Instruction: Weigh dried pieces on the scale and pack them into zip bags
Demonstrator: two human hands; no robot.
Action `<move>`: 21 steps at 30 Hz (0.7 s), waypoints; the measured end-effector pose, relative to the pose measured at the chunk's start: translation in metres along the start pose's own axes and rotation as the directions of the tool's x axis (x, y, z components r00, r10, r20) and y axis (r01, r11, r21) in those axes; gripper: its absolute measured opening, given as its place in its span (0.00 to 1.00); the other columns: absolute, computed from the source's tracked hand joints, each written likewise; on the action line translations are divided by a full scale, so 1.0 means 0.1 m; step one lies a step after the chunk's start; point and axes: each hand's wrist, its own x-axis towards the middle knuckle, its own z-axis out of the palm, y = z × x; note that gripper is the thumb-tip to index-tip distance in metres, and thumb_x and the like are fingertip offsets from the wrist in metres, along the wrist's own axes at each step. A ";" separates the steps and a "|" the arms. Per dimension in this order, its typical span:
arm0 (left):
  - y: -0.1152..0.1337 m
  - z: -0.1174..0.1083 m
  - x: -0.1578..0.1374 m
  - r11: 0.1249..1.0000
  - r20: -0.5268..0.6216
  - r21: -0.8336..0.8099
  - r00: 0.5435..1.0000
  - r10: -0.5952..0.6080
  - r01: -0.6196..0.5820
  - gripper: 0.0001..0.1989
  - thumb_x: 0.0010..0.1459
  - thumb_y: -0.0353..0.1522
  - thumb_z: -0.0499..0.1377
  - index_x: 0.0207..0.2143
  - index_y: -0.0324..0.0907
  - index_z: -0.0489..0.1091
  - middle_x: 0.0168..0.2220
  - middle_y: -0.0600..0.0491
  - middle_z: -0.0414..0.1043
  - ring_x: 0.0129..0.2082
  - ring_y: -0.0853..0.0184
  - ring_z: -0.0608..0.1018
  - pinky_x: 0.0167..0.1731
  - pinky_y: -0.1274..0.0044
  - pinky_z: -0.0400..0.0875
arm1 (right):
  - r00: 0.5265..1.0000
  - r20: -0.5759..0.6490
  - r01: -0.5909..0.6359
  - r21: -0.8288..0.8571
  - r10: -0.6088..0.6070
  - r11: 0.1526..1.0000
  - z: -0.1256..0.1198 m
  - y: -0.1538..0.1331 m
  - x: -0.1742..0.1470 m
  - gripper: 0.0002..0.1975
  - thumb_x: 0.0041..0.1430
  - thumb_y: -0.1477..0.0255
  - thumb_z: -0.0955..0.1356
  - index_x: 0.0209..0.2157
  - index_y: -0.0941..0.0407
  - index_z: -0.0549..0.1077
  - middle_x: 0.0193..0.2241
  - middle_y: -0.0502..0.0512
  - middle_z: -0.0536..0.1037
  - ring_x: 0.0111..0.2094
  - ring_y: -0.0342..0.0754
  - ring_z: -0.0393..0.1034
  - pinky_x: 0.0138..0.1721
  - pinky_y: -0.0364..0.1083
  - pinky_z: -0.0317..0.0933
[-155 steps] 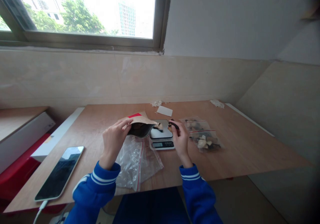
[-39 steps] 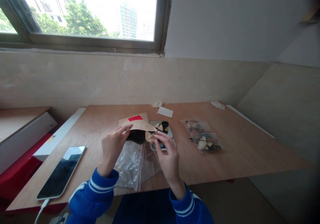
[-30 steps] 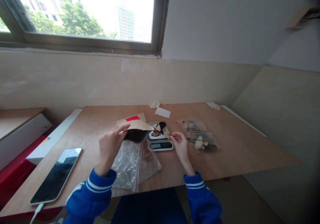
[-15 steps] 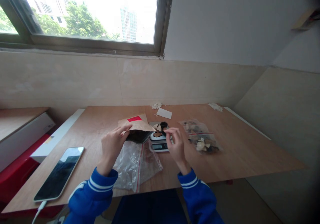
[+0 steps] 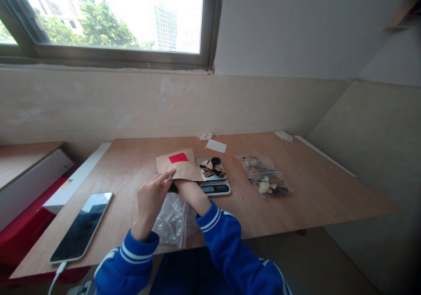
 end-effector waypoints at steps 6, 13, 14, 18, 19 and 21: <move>0.00 0.00 -0.03 0.999 -0.004 -0.032 1.000 -0.004 0.003 0.14 0.59 0.33 0.61 0.48 0.53 0.76 0.32 0.55 0.81 0.31 0.67 0.80 0.27 0.81 0.61 | 0.998 0.026 -0.061 -0.100 0.064 0.993 -0.03 -0.03 -0.01 0.23 0.64 0.81 0.61 0.59 0.58 0.64 0.56 0.61 0.72 0.59 0.56 0.64 0.64 0.56 0.53; -0.01 0.02 0.03 1.000 -0.024 -0.016 1.000 -0.012 0.012 0.13 0.59 0.36 0.61 0.47 0.54 0.77 0.33 0.55 0.81 0.31 0.66 0.80 0.25 0.80 0.60 | 1.000 -0.006 -0.008 -0.121 0.007 0.993 -0.36 -0.17 -0.32 0.19 0.63 0.82 0.62 0.53 0.56 0.72 0.49 0.60 0.77 0.51 0.54 0.71 0.54 0.52 0.66; -0.01 0.02 0.04 1.000 -0.022 -0.019 1.000 -0.005 0.004 0.14 0.59 0.36 0.61 0.48 0.55 0.76 0.35 0.55 0.81 0.31 0.66 0.80 0.25 0.80 0.60 | 0.999 -0.035 0.001 -0.104 -0.005 0.995 -0.38 -0.18 -0.38 0.19 0.63 0.82 0.62 0.53 0.55 0.72 0.49 0.59 0.77 0.51 0.54 0.71 0.53 0.52 0.67; 0.00 0.00 0.09 1.000 -0.021 -0.007 1.000 0.001 -0.001 0.14 0.60 0.36 0.60 0.48 0.55 0.76 0.36 0.55 0.81 0.31 0.66 0.80 0.25 0.79 0.60 | 0.976 -0.207 0.065 -0.002 -0.064 0.998 -0.50 -0.17 -0.61 0.16 0.64 0.80 0.62 0.50 0.56 0.74 0.43 0.57 0.80 0.46 0.52 0.72 0.49 0.51 0.68; 0.01 -0.01 0.11 1.000 -0.022 0.003 1.000 -0.006 0.006 0.13 0.60 0.36 0.60 0.48 0.55 0.76 0.35 0.55 0.81 0.31 0.66 0.80 0.25 0.79 0.60 | 0.961 -0.263 0.099 0.043 -0.084 0.994 -0.54 -0.16 -0.67 0.15 0.65 0.80 0.62 0.49 0.56 0.74 0.43 0.56 0.80 0.44 0.51 0.72 0.48 0.51 0.68; 0.01 -0.04 0.15 1.000 -0.023 0.015 1.000 -0.013 0.013 0.13 0.60 0.36 0.60 0.47 0.55 0.77 0.34 0.55 0.81 0.31 0.65 0.80 0.25 0.79 0.60 | 0.911 -0.401 0.161 0.130 -0.096 0.978 -0.62 -0.12 -0.79 0.14 0.65 0.80 0.63 0.48 0.55 0.74 0.42 0.54 0.80 0.44 0.48 0.72 0.48 0.48 0.67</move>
